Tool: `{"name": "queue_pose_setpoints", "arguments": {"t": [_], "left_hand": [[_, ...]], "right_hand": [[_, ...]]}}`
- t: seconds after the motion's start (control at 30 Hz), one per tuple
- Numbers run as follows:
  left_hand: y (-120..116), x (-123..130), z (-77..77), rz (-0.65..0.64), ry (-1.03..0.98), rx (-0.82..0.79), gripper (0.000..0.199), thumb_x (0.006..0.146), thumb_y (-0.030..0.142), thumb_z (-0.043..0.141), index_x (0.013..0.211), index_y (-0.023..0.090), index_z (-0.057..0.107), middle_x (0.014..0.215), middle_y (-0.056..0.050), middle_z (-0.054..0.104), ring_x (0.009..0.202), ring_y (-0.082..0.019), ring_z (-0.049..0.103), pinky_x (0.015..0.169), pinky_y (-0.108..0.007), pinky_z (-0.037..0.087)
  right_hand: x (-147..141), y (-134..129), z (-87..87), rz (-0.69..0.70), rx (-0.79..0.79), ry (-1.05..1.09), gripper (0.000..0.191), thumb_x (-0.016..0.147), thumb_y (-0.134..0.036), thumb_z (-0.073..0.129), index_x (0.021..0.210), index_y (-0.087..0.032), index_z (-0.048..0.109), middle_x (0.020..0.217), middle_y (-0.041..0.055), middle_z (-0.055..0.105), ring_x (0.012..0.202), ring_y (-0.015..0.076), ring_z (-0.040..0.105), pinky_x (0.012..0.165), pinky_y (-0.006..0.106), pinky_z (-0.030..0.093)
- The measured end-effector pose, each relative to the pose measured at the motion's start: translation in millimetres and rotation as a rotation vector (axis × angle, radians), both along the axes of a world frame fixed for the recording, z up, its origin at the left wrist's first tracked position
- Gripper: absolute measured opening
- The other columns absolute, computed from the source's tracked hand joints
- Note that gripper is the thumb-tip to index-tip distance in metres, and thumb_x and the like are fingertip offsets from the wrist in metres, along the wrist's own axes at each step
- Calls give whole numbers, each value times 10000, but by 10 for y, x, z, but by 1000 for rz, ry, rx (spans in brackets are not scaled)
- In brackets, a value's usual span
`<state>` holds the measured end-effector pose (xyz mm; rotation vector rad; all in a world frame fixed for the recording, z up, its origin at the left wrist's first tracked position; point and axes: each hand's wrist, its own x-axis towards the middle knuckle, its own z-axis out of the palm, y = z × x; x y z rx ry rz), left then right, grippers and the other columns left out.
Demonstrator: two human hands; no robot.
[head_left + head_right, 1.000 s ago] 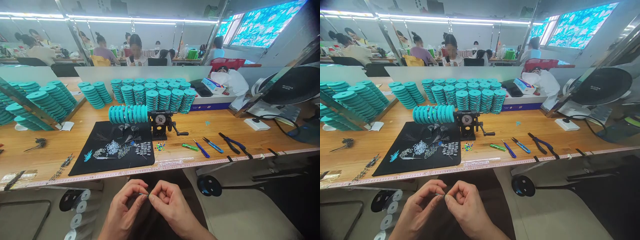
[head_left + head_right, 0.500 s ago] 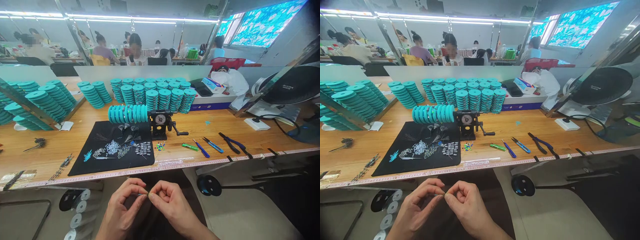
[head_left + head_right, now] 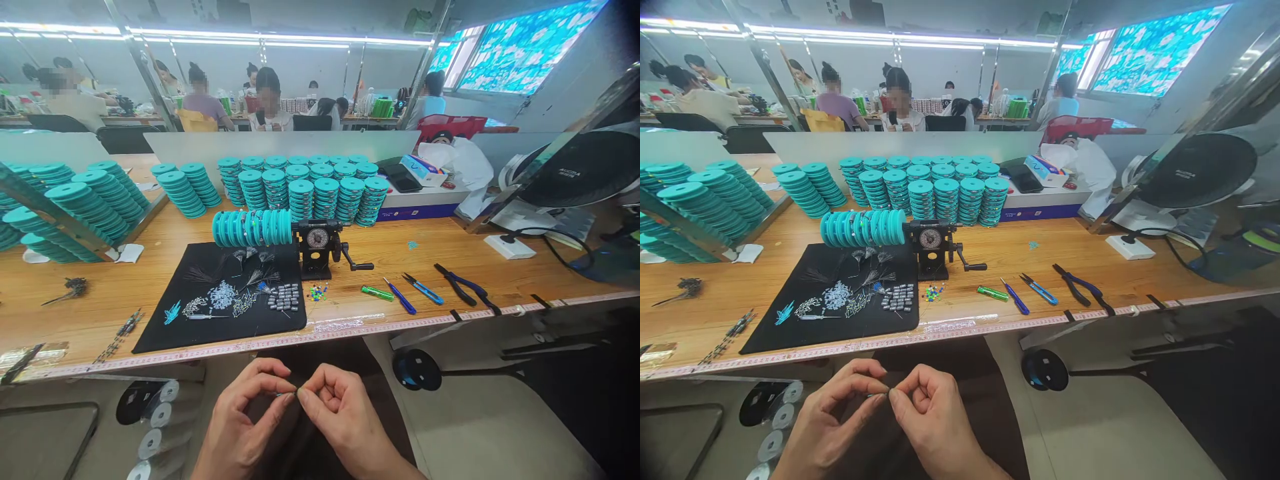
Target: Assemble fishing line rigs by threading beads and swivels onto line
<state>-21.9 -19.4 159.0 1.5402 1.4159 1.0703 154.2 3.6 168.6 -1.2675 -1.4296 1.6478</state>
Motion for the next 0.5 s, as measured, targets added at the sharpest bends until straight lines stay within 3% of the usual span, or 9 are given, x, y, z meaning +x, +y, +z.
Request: {"name": "queue_pose_setpoints", "arguments": {"t": [0.2,0.5], "left_hand": [[19,7,75,-35,-1,0,107,848,253,642,820,231,743,963,-72,666,903,-216,671,825,-310,516],[4,17,44,11,-37,12,52,828,247,656,802,218,690,985,-73,665,899,-207,670,755,-271,535]], "right_hand": [[-4,-14,-61,-11,0,54,276,857,-384,628,727,-146,574,552,-84,285,522,90,215,469,255,157],[2,-6,-57,-52,-28,111,311,842,-428,647,731,-142,595,547,-87,266,522,90,194,466,252,147]]}}
